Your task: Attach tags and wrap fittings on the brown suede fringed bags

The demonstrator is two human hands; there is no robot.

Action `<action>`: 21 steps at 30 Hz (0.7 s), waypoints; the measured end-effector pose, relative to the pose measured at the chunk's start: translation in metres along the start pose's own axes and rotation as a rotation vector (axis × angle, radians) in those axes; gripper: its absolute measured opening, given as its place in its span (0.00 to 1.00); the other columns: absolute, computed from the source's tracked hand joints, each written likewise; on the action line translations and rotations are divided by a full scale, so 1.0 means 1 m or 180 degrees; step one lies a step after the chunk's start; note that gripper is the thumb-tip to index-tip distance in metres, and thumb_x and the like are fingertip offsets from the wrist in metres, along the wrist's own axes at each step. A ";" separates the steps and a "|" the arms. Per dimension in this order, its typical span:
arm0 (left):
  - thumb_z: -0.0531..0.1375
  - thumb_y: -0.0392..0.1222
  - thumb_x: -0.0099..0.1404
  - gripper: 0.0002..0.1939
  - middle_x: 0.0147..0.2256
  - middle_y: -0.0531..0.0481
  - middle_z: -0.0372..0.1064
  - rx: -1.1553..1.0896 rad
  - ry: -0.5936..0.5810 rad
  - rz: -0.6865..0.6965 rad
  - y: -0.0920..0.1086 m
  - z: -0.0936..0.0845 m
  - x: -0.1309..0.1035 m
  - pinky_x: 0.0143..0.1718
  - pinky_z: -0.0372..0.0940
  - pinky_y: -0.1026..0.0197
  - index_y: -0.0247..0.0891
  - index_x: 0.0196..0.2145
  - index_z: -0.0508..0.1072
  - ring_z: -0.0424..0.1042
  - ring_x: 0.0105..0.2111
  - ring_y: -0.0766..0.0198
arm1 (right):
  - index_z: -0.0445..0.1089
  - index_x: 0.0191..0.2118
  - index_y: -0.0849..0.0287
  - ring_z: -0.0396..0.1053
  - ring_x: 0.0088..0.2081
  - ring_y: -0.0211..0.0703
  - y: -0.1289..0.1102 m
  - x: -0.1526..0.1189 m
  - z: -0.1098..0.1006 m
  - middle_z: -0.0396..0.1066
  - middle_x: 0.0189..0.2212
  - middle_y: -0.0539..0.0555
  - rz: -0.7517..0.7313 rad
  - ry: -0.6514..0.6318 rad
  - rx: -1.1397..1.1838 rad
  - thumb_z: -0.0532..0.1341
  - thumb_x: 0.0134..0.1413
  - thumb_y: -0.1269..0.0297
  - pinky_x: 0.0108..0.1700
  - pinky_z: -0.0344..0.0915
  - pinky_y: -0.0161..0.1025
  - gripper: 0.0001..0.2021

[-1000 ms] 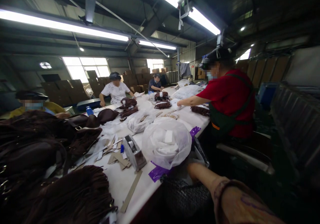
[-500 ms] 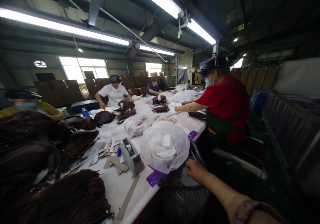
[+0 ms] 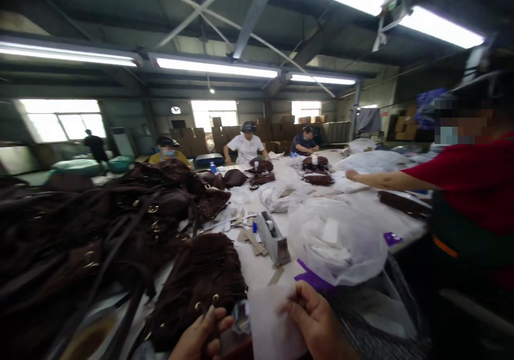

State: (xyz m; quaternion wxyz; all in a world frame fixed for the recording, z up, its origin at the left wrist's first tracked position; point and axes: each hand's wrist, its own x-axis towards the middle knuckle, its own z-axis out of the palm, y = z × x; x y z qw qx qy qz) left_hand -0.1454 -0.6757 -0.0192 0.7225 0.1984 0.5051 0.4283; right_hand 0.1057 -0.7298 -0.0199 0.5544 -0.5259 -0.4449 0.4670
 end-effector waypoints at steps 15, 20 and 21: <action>0.76 0.54 0.43 0.28 0.18 0.59 0.59 0.0506 -0.0712 0.0562 -0.020 -0.036 0.029 0.15 0.49 0.68 0.35 0.33 0.70 0.55 0.14 0.73 | 0.73 0.37 0.59 0.66 0.26 0.39 0.021 0.031 0.077 0.71 0.26 0.50 0.0645 -0.1030 0.0516 0.66 0.50 0.42 0.30 0.63 0.35 0.22; 0.70 0.52 0.53 0.21 0.17 0.58 0.62 0.0938 -0.0498 0.0497 -0.017 -0.041 0.026 0.17 0.56 0.67 0.37 0.34 0.69 0.59 0.14 0.70 | 0.76 0.34 0.63 0.68 0.25 0.40 0.035 0.028 0.081 0.75 0.26 0.55 0.1110 -0.1317 0.0529 0.71 0.40 0.43 0.28 0.63 0.35 0.26; 0.69 0.52 0.54 0.20 0.19 0.56 0.65 0.1035 -0.0414 0.0511 -0.015 -0.043 0.024 0.18 0.58 0.66 0.37 0.36 0.69 0.62 0.16 0.68 | 0.77 0.35 0.64 0.69 0.26 0.41 0.038 0.029 0.079 0.76 0.27 0.56 0.1051 -0.1340 0.0398 0.71 0.40 0.44 0.29 0.63 0.35 0.25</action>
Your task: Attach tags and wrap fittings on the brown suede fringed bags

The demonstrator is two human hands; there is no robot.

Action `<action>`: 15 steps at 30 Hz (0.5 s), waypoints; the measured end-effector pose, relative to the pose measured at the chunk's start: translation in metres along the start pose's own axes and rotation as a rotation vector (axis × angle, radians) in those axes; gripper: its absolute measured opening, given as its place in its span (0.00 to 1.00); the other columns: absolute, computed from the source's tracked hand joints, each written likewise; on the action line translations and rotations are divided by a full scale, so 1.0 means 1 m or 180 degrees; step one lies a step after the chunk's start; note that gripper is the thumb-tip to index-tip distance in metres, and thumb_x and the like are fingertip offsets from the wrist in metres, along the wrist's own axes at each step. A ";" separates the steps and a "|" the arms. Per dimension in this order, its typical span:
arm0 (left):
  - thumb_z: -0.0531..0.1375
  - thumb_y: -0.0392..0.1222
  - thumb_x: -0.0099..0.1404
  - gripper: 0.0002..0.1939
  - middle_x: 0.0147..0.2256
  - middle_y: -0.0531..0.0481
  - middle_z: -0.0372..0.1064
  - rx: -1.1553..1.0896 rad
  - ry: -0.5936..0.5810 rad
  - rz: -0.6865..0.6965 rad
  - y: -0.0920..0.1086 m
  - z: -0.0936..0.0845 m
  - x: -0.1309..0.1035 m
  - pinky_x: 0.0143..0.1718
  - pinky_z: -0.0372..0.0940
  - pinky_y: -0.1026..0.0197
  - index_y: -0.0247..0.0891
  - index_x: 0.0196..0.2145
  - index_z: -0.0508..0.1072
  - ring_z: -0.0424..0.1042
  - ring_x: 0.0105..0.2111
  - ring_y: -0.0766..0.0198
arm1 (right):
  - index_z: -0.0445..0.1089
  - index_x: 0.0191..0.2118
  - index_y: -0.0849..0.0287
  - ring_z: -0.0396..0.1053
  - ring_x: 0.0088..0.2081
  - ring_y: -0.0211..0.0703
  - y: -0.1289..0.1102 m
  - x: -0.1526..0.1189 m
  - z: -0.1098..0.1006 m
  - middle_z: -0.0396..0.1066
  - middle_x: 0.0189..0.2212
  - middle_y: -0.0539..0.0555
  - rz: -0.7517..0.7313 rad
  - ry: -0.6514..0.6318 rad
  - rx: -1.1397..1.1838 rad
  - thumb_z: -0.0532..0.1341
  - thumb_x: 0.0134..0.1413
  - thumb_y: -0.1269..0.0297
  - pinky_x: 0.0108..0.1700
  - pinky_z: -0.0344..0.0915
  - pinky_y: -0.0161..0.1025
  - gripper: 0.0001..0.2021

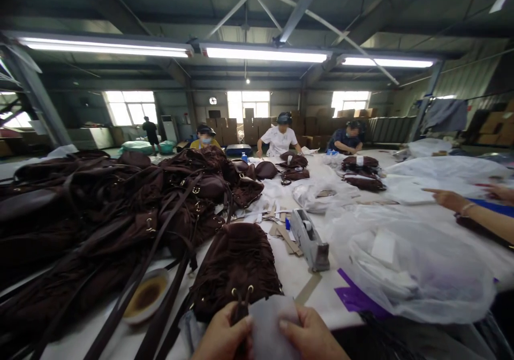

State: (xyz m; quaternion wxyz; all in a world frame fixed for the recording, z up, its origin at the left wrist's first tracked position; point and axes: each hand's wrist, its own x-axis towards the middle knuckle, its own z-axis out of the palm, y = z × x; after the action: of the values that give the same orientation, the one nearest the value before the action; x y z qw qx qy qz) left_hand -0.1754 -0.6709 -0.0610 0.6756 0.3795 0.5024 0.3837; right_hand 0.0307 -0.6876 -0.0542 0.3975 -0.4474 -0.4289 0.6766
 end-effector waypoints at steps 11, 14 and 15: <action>0.64 0.52 0.60 0.23 0.30 0.46 0.75 0.1098 0.0508 0.0796 0.004 -0.011 -0.035 0.26 0.65 0.64 0.33 0.47 0.70 0.73 0.25 0.62 | 0.78 0.34 0.62 0.72 0.28 0.42 0.013 0.018 0.026 0.76 0.25 0.53 0.0207 -0.0521 0.0225 0.69 0.43 0.60 0.32 0.66 0.35 0.12; 0.61 0.49 0.63 0.18 0.31 0.45 0.75 0.1779 0.0671 0.1283 -0.003 -0.011 -0.038 0.26 0.64 0.65 0.35 0.46 0.73 0.72 0.25 0.63 | 0.77 0.35 0.63 0.73 0.28 0.43 0.022 0.030 0.046 0.77 0.25 0.54 0.0119 -0.0405 0.0936 0.71 0.44 0.54 0.35 0.68 0.38 0.17; 0.60 0.47 0.63 0.16 0.32 0.45 0.75 0.1994 0.0748 0.1474 -0.006 -0.012 -0.039 0.27 0.64 0.65 0.36 0.45 0.74 0.72 0.26 0.63 | 0.77 0.36 0.63 0.74 0.29 0.44 0.025 0.034 0.051 0.77 0.26 0.55 0.0092 -0.0398 0.1141 0.71 0.46 0.51 0.35 0.69 0.38 0.19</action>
State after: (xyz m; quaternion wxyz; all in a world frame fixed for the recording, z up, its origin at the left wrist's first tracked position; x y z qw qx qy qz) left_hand -0.1945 -0.7074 -0.0538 0.3611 0.6236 0.5699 0.3949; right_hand -0.0306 -0.6759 -0.0748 0.4337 -0.3327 -0.3189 0.7743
